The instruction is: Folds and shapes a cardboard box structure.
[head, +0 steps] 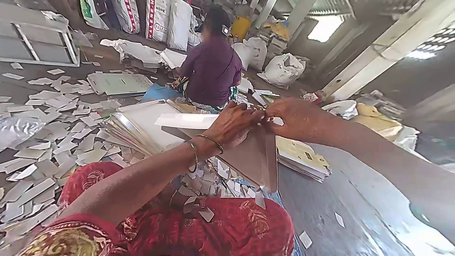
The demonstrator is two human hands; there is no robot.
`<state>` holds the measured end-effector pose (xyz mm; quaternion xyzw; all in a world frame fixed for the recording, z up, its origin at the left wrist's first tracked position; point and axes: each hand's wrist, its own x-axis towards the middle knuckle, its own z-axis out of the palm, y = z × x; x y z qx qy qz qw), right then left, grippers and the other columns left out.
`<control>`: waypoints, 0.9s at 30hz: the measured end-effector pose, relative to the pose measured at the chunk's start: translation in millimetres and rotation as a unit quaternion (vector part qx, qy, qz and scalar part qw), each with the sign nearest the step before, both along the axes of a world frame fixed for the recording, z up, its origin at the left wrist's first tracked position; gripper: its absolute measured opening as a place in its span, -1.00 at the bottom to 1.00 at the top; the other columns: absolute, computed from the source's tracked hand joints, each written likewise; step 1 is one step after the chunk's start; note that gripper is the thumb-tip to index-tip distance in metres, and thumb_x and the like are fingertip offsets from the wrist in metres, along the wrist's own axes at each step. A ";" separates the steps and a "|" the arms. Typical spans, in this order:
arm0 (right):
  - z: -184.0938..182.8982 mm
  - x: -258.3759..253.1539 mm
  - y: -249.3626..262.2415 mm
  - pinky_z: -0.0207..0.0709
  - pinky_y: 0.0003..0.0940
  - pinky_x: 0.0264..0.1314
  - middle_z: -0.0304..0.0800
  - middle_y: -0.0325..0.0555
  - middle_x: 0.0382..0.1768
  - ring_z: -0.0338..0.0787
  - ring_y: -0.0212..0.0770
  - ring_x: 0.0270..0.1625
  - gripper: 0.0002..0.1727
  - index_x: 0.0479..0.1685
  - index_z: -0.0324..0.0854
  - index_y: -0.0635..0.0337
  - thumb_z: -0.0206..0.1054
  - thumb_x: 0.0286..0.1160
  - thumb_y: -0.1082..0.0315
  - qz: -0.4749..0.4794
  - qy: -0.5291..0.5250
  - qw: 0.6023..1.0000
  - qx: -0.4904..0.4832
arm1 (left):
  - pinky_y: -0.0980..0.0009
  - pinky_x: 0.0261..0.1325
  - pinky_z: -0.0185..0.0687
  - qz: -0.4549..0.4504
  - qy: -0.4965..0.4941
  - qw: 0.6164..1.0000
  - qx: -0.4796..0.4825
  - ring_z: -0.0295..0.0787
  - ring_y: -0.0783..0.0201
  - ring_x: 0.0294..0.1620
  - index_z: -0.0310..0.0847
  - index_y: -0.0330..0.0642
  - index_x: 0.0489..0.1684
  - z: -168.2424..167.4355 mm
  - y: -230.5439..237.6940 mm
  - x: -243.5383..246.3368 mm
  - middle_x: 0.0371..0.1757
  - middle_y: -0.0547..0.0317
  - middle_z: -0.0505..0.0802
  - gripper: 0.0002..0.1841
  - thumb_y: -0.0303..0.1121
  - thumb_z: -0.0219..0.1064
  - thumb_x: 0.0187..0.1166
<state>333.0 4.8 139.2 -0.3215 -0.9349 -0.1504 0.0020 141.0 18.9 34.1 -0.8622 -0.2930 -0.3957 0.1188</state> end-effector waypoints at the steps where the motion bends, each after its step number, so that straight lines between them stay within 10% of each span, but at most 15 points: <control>1: 6.0 -1.3 -5.4 0.53 0.13 -0.25 0.75 -0.05 -0.43 0.78 0.05 -0.24 -0.75 -0.46 0.74 0.14 0.28 0.45 0.21 -0.017 0.009 1.000 -0.006 | -0.02 0.04 0.55 0.018 0.000 0.999 -0.030 0.78 -0.06 -0.11 0.74 -0.24 -0.07 -1.5 6.1 0.3 -0.28 0.00 0.84 -0.85 -0.48 0.24 0.62; 8: 54.2 20.9 -24.1 0.53 0.26 -0.27 0.81 -0.03 -0.35 0.80 0.04 -0.27 -0.70 -0.16 0.79 0.12 0.26 0.71 0.11 -0.112 0.098 0.988 0.036 | -0.18 0.07 0.68 0.021 -0.116 0.967 -0.225 0.82 -0.11 -0.04 0.69 -0.29 0.09 13.6 43.3 -36.8 -0.09 -0.13 0.85 -0.79 -0.52 0.30 0.57; 13: 26.7 51.2 -27.4 0.60 -0.73 -0.24 0.79 -0.53 -0.39 0.70 -0.71 -0.33 -0.68 -0.33 0.75 0.01 0.20 0.72 0.09 -0.002 0.273 0.959 -0.078 | -0.01 0.27 0.61 0.071 -0.268 0.951 -0.134 0.77 -0.02 0.11 0.67 -0.43 0.10 50.8 66.9 -92.3 0.05 -0.22 0.82 -0.72 -0.39 0.29 0.59; 18: -48.2 70.0 11.3 0.61 -0.21 0.47 0.61 0.00 0.44 0.62 -0.18 0.48 -0.55 0.31 0.58 0.29 0.36 0.47 0.28 0.070 0.443 0.893 -0.050 | 0.24 0.37 0.56 0.063 -0.417 0.890 -0.171 0.67 0.25 0.24 0.62 -0.35 0.22 66.8 60.9 -137.8 0.20 -0.07 0.75 -0.65 -0.28 0.35 0.62; 22: -113.0 78.2 59.1 0.65 -0.01 0.36 0.55 0.10 0.51 0.67 -0.04 0.44 -0.33 0.58 0.37 0.23 0.48 0.47 0.27 -0.116 0.624 0.768 -0.081 | 0.38 0.21 0.73 -0.055 -0.512 0.823 -0.239 0.74 0.48 0.07 0.53 -0.10 0.17 52.5 54.2 -150.0 0.02 0.33 0.76 -0.77 -0.34 0.33 0.64; 27: -157.0 64.1 114.1 0.50 0.13 0.53 0.26 0.24 0.73 0.46 0.16 0.66 0.08 0.82 0.06 0.19 0.63 0.31 0.05 -0.170 0.625 0.758 -0.071 | 0.50 -0.02 0.78 -0.093 -0.507 0.804 -0.296 0.78 0.57 -0.09 0.54 0.19 0.04 33.6 36.2 -157.4 -0.10 0.52 0.81 -0.84 -0.35 0.23 0.64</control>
